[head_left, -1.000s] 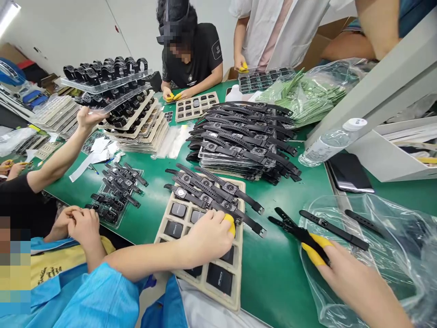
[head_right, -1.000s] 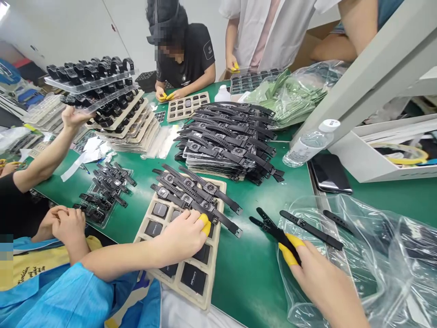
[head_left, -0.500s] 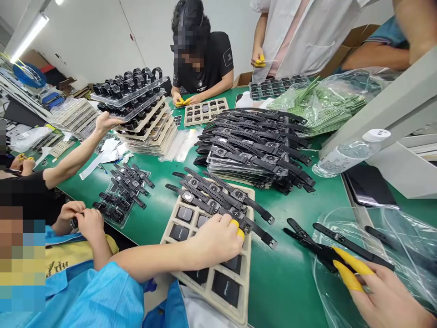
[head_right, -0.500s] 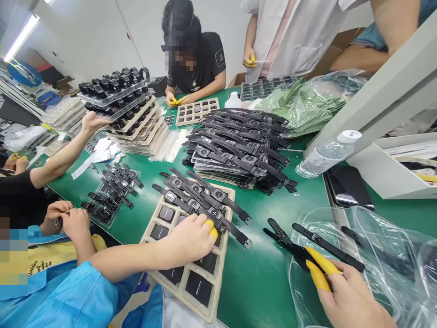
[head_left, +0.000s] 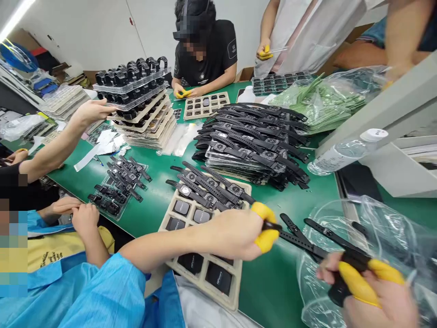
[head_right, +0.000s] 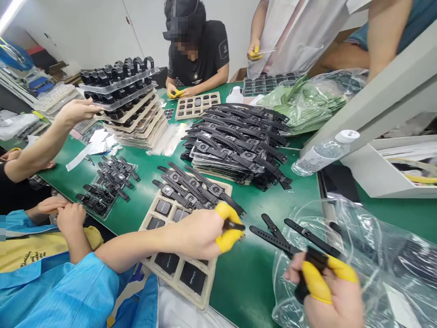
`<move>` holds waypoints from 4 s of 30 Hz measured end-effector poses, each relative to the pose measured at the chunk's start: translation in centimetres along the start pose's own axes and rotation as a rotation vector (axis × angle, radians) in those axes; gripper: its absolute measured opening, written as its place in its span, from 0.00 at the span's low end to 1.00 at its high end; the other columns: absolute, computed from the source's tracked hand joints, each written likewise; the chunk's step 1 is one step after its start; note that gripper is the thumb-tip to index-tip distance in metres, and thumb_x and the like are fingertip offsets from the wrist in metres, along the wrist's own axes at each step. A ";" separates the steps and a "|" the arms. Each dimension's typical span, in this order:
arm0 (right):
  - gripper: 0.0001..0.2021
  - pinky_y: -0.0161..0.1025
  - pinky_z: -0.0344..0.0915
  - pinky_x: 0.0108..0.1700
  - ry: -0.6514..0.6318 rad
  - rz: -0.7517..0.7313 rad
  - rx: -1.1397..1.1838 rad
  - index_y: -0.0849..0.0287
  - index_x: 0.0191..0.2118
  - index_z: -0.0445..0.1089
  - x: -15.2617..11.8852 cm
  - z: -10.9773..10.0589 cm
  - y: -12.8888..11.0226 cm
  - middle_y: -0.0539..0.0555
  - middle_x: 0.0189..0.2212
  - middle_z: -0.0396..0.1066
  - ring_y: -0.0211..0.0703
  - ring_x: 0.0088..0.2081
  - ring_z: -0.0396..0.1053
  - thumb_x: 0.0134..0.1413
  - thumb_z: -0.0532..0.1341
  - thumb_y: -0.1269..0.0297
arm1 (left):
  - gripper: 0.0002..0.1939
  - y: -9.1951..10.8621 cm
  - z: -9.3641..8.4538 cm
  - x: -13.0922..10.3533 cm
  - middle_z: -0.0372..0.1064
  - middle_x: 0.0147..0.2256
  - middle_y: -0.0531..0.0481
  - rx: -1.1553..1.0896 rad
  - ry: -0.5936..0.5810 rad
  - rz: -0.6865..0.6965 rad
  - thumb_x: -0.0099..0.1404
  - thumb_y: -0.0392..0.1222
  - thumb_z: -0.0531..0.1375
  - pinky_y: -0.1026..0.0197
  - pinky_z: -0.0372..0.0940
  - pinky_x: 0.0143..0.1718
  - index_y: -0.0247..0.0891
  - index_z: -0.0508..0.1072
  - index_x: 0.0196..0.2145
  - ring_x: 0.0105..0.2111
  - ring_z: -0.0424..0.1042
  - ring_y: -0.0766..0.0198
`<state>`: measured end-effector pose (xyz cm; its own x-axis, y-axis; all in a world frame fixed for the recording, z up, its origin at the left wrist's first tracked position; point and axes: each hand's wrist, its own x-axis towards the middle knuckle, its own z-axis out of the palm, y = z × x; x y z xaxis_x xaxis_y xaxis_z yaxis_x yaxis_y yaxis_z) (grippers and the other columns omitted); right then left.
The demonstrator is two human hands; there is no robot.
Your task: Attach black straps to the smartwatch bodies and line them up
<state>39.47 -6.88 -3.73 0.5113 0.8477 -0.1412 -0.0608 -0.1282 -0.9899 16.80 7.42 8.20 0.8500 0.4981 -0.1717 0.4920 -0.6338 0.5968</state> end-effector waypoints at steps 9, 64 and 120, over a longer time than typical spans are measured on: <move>0.17 0.38 0.56 0.24 -0.324 0.126 0.460 0.55 0.40 0.72 -3.8 8.5 -1.6 0.48 0.25 0.65 0.37 0.21 0.60 0.65 0.65 0.44 | 0.17 -4.4 4.0 0.9 0.74 0.54 0.35 -0.309 0.270 0.265 0.76 0.36 0.52 0.47 0.73 0.58 0.35 0.66 0.59 0.56 0.75 0.53; 0.23 0.33 0.49 0.20 -0.531 0.355 0.313 0.57 0.36 0.70 -3.0 6.1 -1.0 0.44 0.21 0.57 0.30 0.19 0.45 0.64 0.63 0.39 | 0.23 -4.3 2.8 1.2 0.78 0.47 0.42 -1.102 0.570 0.062 0.70 0.59 0.65 0.63 0.75 0.33 0.39 0.64 0.47 0.36 0.80 0.63; 0.23 0.27 0.40 0.17 -0.434 0.426 0.681 0.56 0.39 0.66 -3.0 8.9 -3.0 0.35 0.14 0.52 0.27 0.16 0.37 0.56 0.72 0.44 | 0.21 -3.0 3.1 -0.1 0.71 0.50 0.35 0.097 0.141 0.506 0.72 0.32 0.51 0.44 0.75 0.50 0.33 0.67 0.60 0.48 0.70 0.48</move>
<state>30.46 -4.45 -0.43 -0.0290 0.9352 -0.3531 -0.7335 -0.2598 -0.6280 15.83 7.46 3.95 0.9552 0.1863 0.2301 0.0477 -0.8638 0.5016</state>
